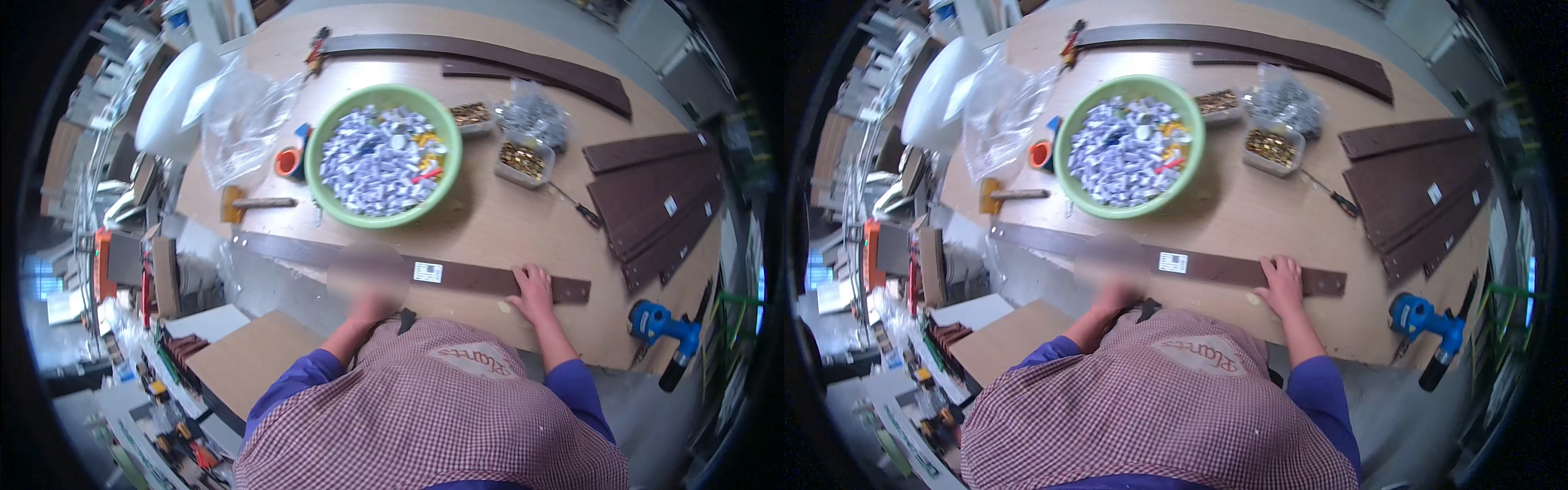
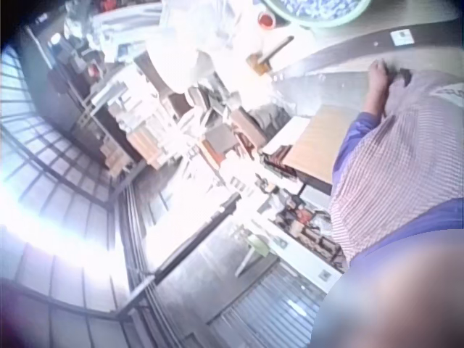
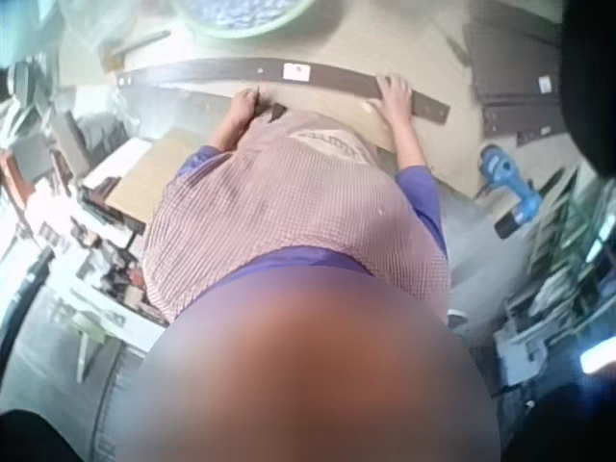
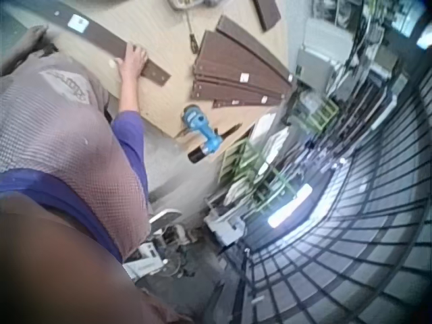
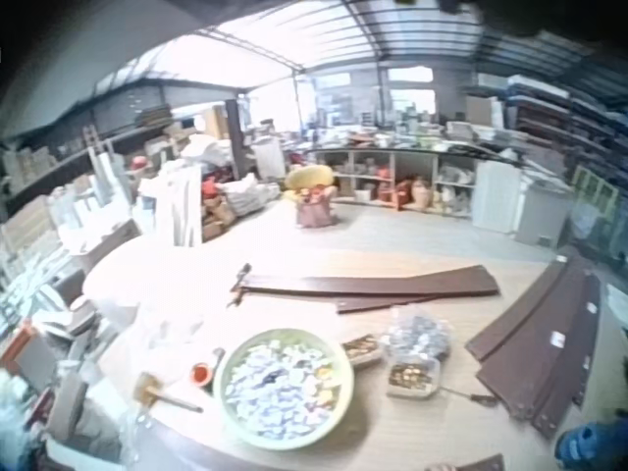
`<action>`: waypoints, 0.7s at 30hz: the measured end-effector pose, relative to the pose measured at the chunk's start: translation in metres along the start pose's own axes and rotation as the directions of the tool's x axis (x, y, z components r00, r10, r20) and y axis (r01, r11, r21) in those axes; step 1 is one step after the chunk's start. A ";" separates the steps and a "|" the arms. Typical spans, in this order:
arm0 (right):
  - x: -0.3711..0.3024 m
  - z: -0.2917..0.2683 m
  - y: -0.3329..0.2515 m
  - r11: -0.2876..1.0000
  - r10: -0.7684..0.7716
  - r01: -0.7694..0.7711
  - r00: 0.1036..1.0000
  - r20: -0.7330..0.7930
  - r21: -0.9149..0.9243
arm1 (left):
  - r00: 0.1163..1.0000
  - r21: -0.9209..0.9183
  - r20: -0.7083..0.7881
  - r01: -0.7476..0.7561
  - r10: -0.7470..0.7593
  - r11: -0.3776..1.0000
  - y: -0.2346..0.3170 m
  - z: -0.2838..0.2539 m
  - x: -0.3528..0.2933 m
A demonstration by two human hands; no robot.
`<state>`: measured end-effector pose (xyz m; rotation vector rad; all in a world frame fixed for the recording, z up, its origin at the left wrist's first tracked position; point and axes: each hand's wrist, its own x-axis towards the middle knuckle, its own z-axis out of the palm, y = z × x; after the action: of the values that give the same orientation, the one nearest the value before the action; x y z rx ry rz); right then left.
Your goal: The person inserts plastic dowels into pre-drilled holes on wooden planks, then uses a rubber mallet to tap them flush. They also insert metal screws into the dowels using a screwdriver. The person repeats this process on multiple planks.
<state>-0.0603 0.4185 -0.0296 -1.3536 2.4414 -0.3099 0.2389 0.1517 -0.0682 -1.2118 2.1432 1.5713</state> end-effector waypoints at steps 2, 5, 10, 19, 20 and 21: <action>-0.005 -0.007 0.004 0.998 -0.050 0.045 0.994 0.097 0.049 | 0.986 -0.244 -0.090 0.116 -0.141 0.963 -0.008 -0.011 -0.014; -0.023 -0.027 0.008 0.957 -0.129 0.037 0.943 0.308 0.288 | 0.940 -0.806 -0.053 0.158 -0.336 0.570 -0.012 -0.022 -0.030; -0.038 -0.045 0.028 0.886 0.061 -0.374 0.677 0.733 0.272 | 0.991 -0.947 -0.016 0.028 -0.135 0.321 -0.002 -0.033 -0.017; -0.045 -0.050 0.032 0.978 0.148 -0.202 0.836 0.528 0.045 | 0.974 -0.948 0.043 0.110 -0.221 0.298 -0.032 -0.023 -0.009; -0.044 -0.052 0.029 0.970 0.162 -0.231 0.838 0.522 0.070 | 0.972 -0.943 0.093 0.155 -0.214 0.294 -0.035 -0.025 -0.013; -0.044 -0.053 0.025 0.960 0.177 -0.262 0.838 0.516 0.095 | 0.968 -0.936 0.145 0.201 -0.205 0.289 -0.037 -0.026 -0.017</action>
<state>-0.0791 0.4707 0.0189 -0.9233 2.0470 -0.0765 0.2835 0.1343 -0.0724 -1.6239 0.7385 2.7909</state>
